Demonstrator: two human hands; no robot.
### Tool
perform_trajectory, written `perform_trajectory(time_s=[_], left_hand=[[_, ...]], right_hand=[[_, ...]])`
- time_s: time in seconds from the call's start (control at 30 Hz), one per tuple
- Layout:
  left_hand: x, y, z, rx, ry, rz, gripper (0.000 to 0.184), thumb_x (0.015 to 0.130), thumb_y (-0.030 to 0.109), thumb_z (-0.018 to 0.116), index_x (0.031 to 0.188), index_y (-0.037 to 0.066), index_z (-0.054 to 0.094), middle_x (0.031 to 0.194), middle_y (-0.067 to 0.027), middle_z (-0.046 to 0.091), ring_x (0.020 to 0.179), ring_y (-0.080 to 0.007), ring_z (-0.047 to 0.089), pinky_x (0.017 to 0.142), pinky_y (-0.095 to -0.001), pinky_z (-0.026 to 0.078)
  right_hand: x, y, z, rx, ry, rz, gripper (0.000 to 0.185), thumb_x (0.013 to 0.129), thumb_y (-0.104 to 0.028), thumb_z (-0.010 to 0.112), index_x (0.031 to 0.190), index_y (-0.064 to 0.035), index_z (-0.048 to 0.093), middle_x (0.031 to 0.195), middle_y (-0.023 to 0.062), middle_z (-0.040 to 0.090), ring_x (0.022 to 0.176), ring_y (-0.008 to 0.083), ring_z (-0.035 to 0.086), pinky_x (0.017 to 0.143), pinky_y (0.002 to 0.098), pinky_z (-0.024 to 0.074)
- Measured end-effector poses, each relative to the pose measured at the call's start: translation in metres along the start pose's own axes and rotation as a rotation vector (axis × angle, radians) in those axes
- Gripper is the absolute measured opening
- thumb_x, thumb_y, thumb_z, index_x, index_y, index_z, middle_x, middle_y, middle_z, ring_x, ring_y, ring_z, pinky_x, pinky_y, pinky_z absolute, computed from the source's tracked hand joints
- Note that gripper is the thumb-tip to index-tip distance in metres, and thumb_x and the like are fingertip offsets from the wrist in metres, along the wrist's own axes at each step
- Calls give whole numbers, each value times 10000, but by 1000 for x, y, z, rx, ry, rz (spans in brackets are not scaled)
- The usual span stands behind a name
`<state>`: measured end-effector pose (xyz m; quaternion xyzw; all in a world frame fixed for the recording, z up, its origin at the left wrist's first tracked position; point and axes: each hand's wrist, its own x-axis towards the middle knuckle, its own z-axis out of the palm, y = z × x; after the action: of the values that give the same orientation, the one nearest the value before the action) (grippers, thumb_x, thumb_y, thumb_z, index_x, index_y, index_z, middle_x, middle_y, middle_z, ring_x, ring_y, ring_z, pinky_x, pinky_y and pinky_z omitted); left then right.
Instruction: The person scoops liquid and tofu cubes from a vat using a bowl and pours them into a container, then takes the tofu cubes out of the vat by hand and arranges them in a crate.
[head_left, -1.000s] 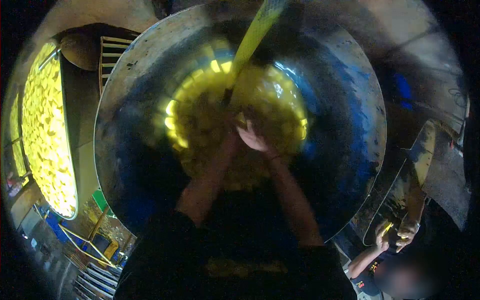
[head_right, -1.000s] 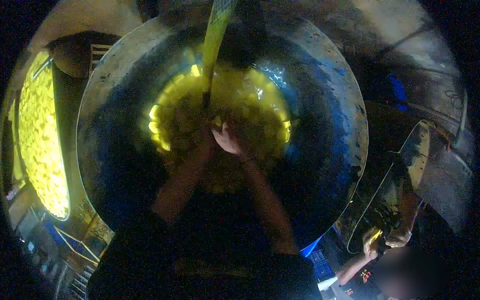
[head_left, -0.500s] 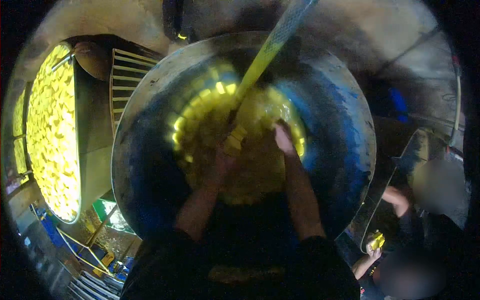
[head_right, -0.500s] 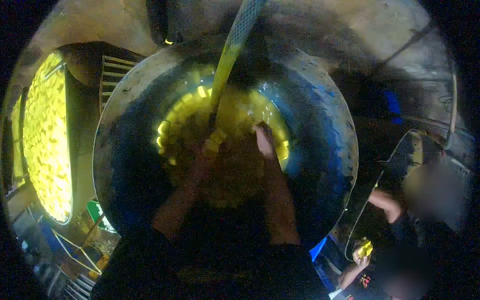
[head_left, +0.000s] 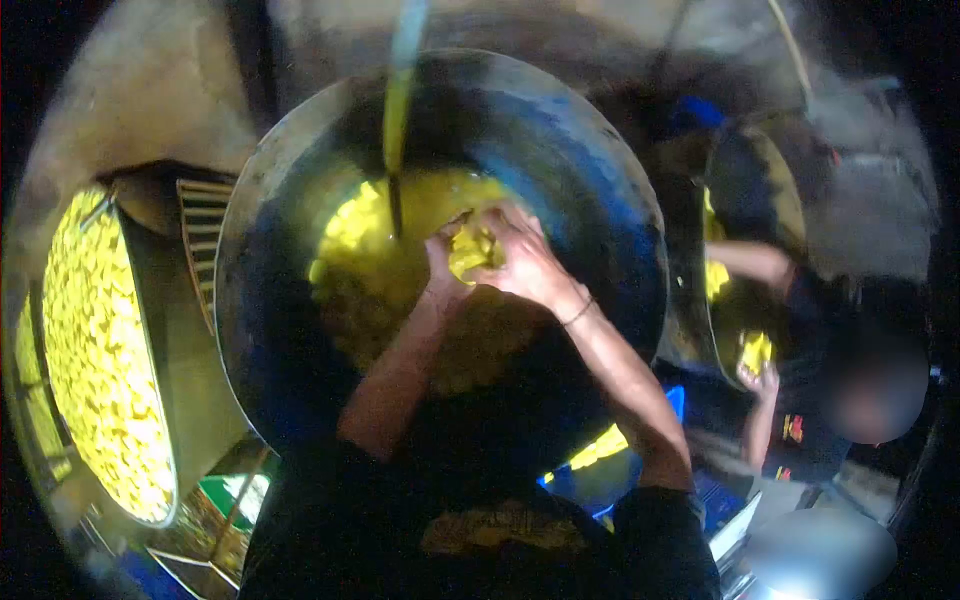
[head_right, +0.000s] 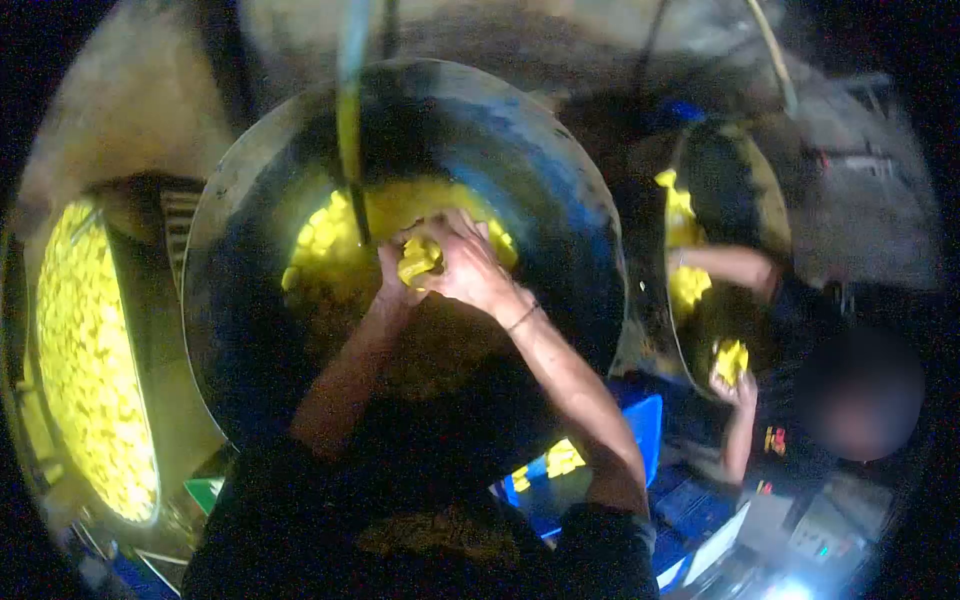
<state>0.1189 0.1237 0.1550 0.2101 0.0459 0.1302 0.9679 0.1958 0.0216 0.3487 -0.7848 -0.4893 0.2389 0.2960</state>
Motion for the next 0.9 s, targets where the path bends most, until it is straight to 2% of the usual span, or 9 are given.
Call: perform_trajectory(time_s=[0.1, 0.17, 0.23, 0.37, 0.47, 0.57, 0.67, 0.77, 0.9], left_hand=[[-3, 3, 129, -9, 285, -109, 480, 953, 402, 308, 1124, 9, 524, 1019, -136, 607, 900, -216, 618, 754, -377, 557], [-1, -12, 173, -54, 235, -225, 589, 920, 576, 370, 1147, 57, 527, 1040, -123, 614, 908, -221, 622, 761, -381, 552], [-13, -23, 226, -130, 92, -373, 732, 881, 694, 392, 1279, 85, 470, 1041, -117, 618, 950, -233, 612, 814, -402, 528], [-76, -86, 323, 238, -18, -440, 812, 951, 570, 395, 1427, -72, 252, 1419, -252, 361, 1299, -304, 398, 1083, -375, 314], [-88, -96, 332, 1175, -416, -200, 771, 897, 432, 595, 1426, -30, 278, 1458, -283, 289, 1382, -372, 260, 1126, -409, 225], [-90, -112, 287, 1569, -577, 179, 749, 857, 297, 654, 1436, 2, 282, 1473, -284, 257, 1384, -412, 238, 1131, -465, 198], [-104, -129, 286, 1689, -628, 175, 791, 819, 209, 700, 1455, 23, 268, 1516, -211, 231, 1417, -344, 186, 1156, -426, 125], [-100, -131, 282, 1862, -707, 311, 790, 806, 198, 708, 1443, 6, 282, 1489, -276, 232, 1397, -406, 213, 1139, -469, 179], [-111, -132, 301, 2019, -680, 287, 777, 781, 120, 717, 1432, 0, 310, 1489, -271, 236, 1396, -404, 219, 1135, -466, 200]], right_hand=[[-39, 12, -24, -149, 205, -89, 848, 629, -310, 809, 1372, -144, 437, 1473, 179, 316, 1359, 380, 292, 1114, 506, 254], [-81, 13, -44, -8, 154, -77, 837, 635, -286, 808, 1370, -129, 439, 1439, 183, 360, 1356, 364, 300, 1116, 488, 266], [-138, 5, -70, 343, 177, -28, 692, 653, -180, 790, 1279, -83, 512, 1311, 150, 471, 1204, 276, 481, 1062, 395, 345], [-295, -27, -85, 805, 554, 281, 697, 616, -318, 747, 1208, -18, 533, 1143, 97, 564, 1132, 217, 532, 954, 336, 432], [-415, -11, -15, 1084, 869, 258, 842, 601, -566, 713, 1179, 18, 528, 1227, 175, 552, 1121, 276, 557, 985, 393, 430], [-473, -3, 74, 1548, 1429, 645, 584, 796, -419, 670, 1213, -32, 538, 1216, 143, 578, 1082, 235, 589, 933, 339, 484], [-491, 83, 172, 1483, 1325, 947, 535, 872, -474, 554, 1207, -58, 547, 1125, 94, 602, 1010, 213, 582, 865, 371, 480], [-498, 181, 249, 1490, 1162, 1141, 492, 921, -495, 502, 1199, -91, 550, 1069, 59, 607, 910, 195, 574, 770, 403, 483], [-453, 247, 292, 522, 681, 1680, 404, 937, -386, 499, 1215, -96, 541, 1033, 65, 614, 895, 208, 593, 735, 404, 488]])
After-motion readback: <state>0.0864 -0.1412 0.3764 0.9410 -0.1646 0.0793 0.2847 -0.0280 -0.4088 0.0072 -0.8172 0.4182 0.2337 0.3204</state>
